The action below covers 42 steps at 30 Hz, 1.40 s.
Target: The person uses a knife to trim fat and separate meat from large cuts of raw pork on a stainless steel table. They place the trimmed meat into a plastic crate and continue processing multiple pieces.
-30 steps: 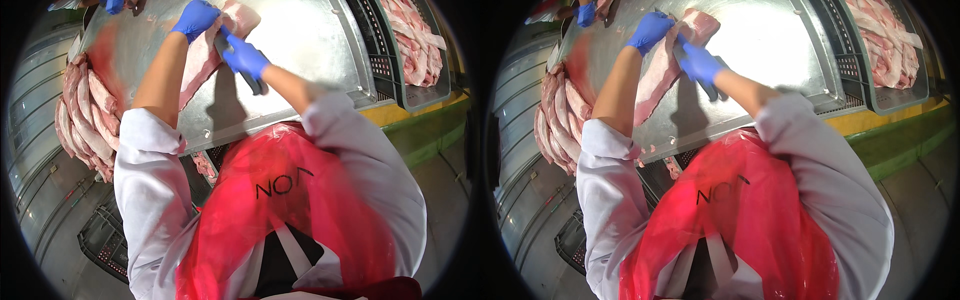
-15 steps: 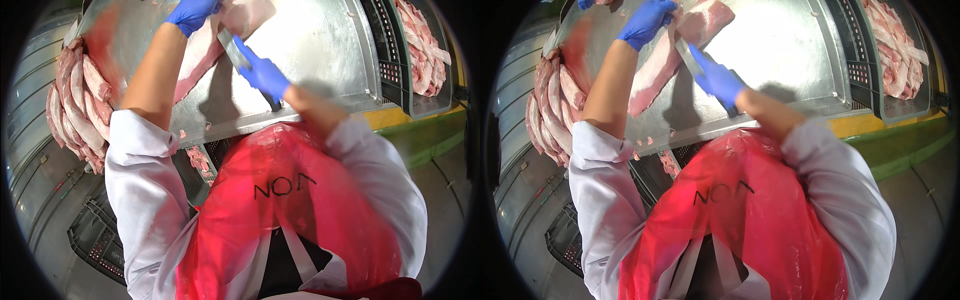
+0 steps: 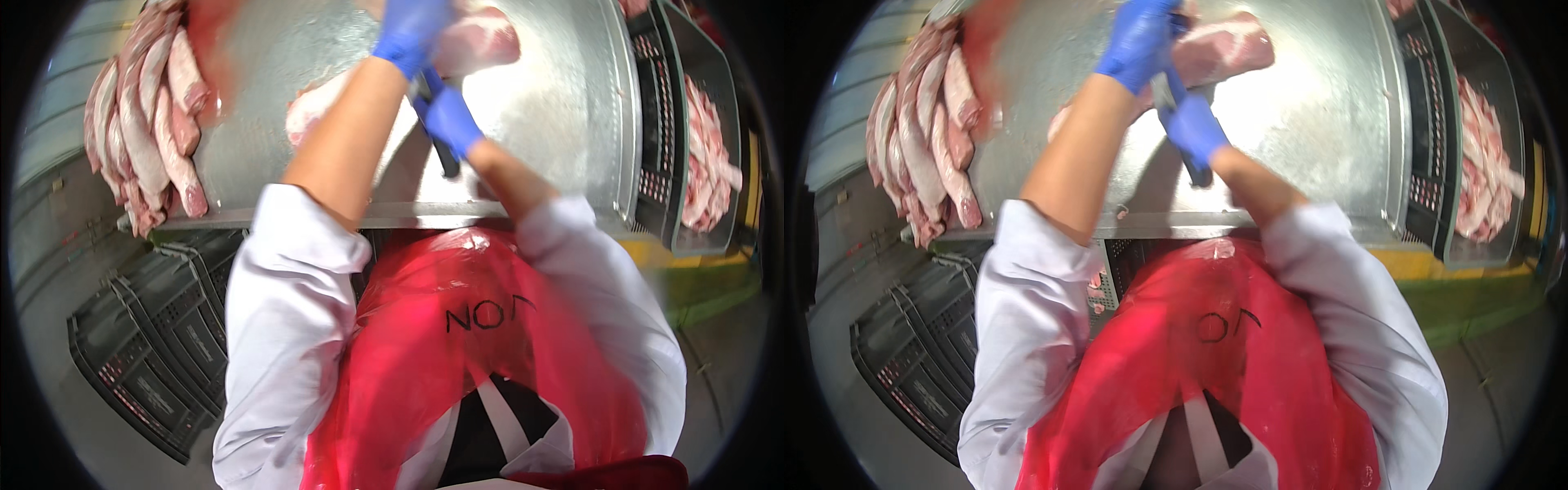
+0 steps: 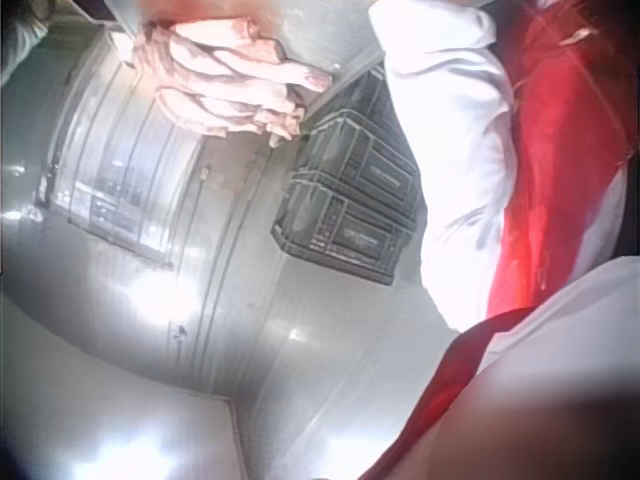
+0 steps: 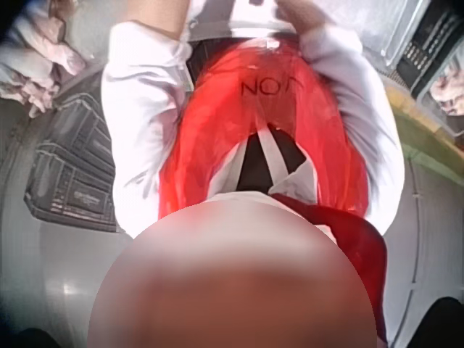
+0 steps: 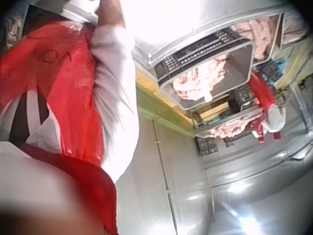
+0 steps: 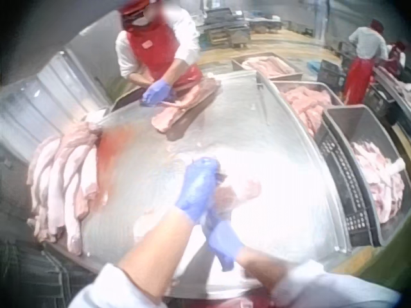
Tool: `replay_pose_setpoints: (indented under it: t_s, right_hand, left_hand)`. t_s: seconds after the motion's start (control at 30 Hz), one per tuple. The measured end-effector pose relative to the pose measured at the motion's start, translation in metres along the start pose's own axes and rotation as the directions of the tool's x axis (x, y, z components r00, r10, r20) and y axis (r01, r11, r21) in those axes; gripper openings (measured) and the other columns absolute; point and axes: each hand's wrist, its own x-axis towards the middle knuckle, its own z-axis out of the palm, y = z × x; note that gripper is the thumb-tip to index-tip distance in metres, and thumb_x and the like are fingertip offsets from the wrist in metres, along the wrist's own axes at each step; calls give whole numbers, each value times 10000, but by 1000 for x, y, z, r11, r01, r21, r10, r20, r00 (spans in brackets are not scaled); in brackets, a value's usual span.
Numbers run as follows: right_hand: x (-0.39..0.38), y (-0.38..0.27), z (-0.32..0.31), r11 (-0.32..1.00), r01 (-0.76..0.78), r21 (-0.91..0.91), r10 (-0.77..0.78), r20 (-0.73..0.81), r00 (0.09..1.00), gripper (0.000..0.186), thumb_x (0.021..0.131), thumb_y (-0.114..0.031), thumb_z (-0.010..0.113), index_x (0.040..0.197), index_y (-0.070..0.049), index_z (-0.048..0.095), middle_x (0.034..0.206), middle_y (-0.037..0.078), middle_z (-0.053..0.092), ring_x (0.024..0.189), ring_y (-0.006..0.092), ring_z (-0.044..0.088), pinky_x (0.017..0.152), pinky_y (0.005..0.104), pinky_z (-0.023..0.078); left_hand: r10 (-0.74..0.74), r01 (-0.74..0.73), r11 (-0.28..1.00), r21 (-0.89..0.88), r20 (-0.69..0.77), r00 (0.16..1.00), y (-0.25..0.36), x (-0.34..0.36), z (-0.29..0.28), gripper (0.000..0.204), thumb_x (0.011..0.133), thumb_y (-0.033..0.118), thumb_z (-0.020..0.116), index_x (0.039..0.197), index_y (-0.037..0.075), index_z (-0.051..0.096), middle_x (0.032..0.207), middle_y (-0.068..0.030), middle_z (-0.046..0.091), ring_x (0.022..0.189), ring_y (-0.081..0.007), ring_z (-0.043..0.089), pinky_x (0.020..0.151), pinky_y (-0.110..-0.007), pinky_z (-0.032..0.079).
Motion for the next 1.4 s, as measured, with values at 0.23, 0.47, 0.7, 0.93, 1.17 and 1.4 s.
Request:
replay_pose_setpoints:
  t_s: [0.23,0.47,0.7,0.93,1.17,1.4]
  right_hand:
    - [29,130,84,931,106,348,-82,-83,993,553,1008,-252,624,1498,-96,421,1185,89,653,999,148,637,842,338,544]
    - [-14,11,104,906,-195,376,141,166,976,650,1011,-211,567,1565,-70,258,1072,102,627,868,170,604,721,332,517]
    - [28,-41,136,994,-89,59,85,64,994,804,963,-121,535,1621,-96,73,775,104,658,512,178,593,475,336,512]
    - [48,-55,162,992,85,93,-89,38,995,838,944,-104,531,1634,-205,66,761,110,637,520,193,586,490,363,520]
    - [-13,-42,200,999,-22,39,19,83,996,835,969,-106,509,1637,-207,18,800,100,639,541,177,586,506,350,524]
    - [-39,-44,239,989,-62,133,46,120,992,822,951,-90,519,1636,-230,85,726,86,597,519,172,573,487,339,515]
  left_hand:
    - [36,-75,977,-200,-188,981,0,-50,25,122,903,87,645,861,-7,579,707,-72,641,662,-122,620,594,-302,520]
    - [90,-160,957,-240,-277,957,1,-80,19,196,947,118,658,817,12,556,692,-41,622,616,-70,570,549,-258,477]
    - [183,-296,917,-267,-378,908,18,-82,-1,205,937,99,669,781,21,561,656,-35,610,591,-69,542,525,-261,444]
    - [245,-358,884,-299,-357,902,45,-95,-16,222,958,124,669,797,10,565,649,-27,614,586,-65,552,535,-254,459]
    - [262,-385,873,-300,-377,888,62,-125,-33,184,953,104,672,826,-6,598,649,-4,594,590,-43,516,529,-241,437]
    - [210,-400,821,-408,-435,876,71,-145,-48,141,898,62,687,822,1,586,667,7,573,613,-30,503,536,-240,437]
